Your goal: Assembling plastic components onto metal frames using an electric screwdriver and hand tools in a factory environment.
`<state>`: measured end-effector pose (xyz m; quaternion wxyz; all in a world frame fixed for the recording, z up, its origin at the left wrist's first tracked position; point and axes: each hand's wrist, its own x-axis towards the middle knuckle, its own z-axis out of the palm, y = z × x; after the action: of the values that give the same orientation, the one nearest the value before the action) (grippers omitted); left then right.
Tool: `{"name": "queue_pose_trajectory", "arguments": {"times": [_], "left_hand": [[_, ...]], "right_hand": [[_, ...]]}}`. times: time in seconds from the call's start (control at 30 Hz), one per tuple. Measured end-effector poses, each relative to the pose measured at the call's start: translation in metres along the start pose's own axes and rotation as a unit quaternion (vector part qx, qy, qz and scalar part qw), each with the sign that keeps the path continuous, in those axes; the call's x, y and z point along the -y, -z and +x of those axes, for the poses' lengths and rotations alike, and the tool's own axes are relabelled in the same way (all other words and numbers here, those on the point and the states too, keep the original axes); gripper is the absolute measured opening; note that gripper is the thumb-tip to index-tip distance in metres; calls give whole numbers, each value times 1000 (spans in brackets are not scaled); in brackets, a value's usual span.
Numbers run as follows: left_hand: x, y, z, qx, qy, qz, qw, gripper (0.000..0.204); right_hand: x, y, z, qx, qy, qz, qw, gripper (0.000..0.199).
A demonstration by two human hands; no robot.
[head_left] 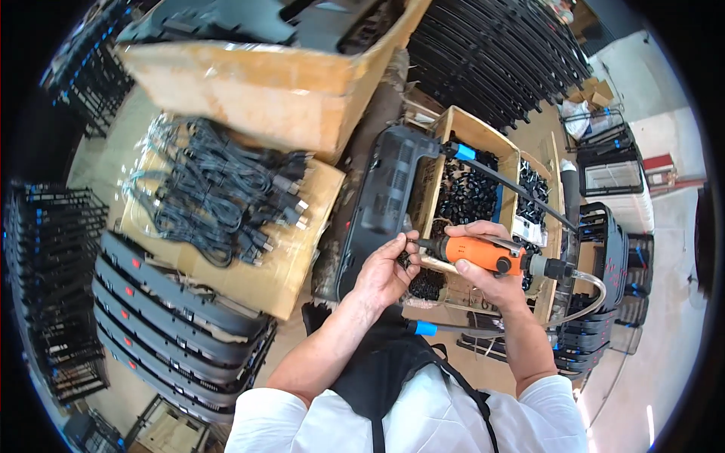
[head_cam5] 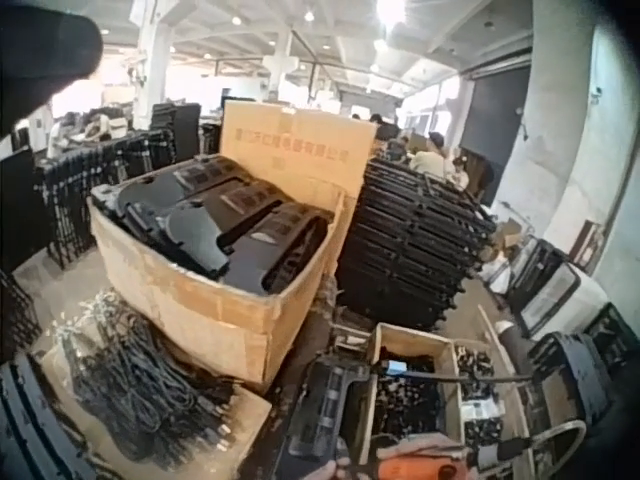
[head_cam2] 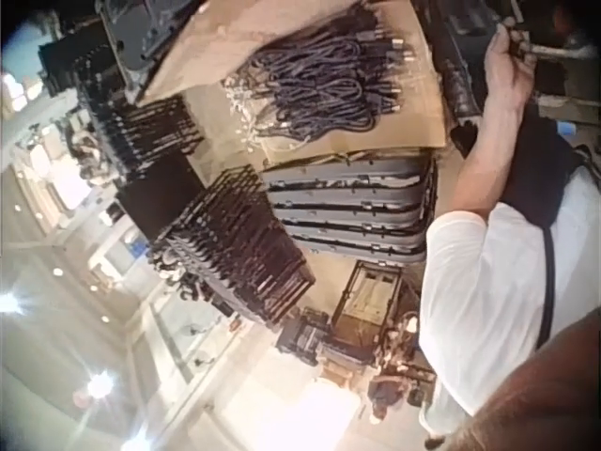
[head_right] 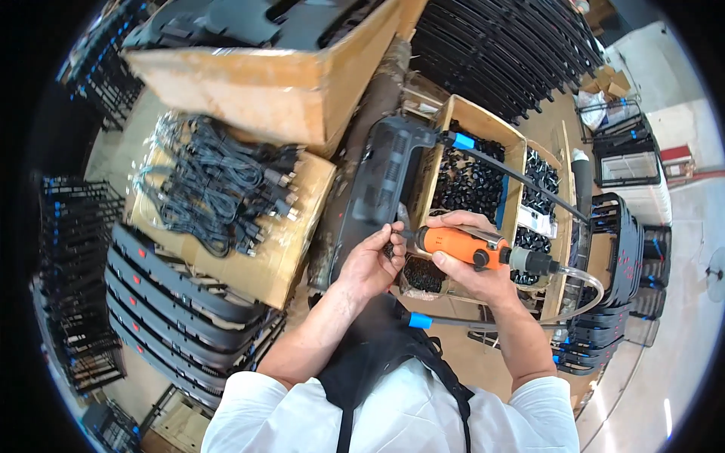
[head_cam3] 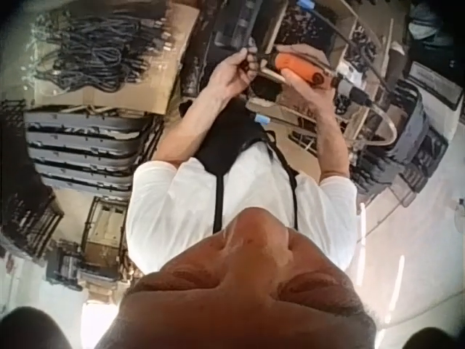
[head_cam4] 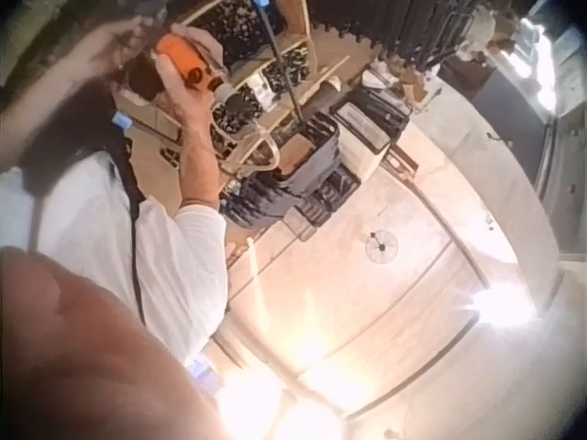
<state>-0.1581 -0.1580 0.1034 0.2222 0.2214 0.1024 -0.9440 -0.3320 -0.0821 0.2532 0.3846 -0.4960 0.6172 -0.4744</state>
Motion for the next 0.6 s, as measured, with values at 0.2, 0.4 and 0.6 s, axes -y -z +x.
{"name": "queue_pose_trajectory", "arguments": {"times": [0.2,0.4,0.6], "left_hand": [[28,-56,92,-46,6,12,999,28],[42,-83,140,-66,-44,127,989,29],[36,-53,150,-64,-14,151,986,27]], "right_hand": [[-31,77,44,-27,-3,-16,999,52],[-56,130,130,-79,7,-12,997,53],[-78,136,196,-73,-22,18,997,48]]}}
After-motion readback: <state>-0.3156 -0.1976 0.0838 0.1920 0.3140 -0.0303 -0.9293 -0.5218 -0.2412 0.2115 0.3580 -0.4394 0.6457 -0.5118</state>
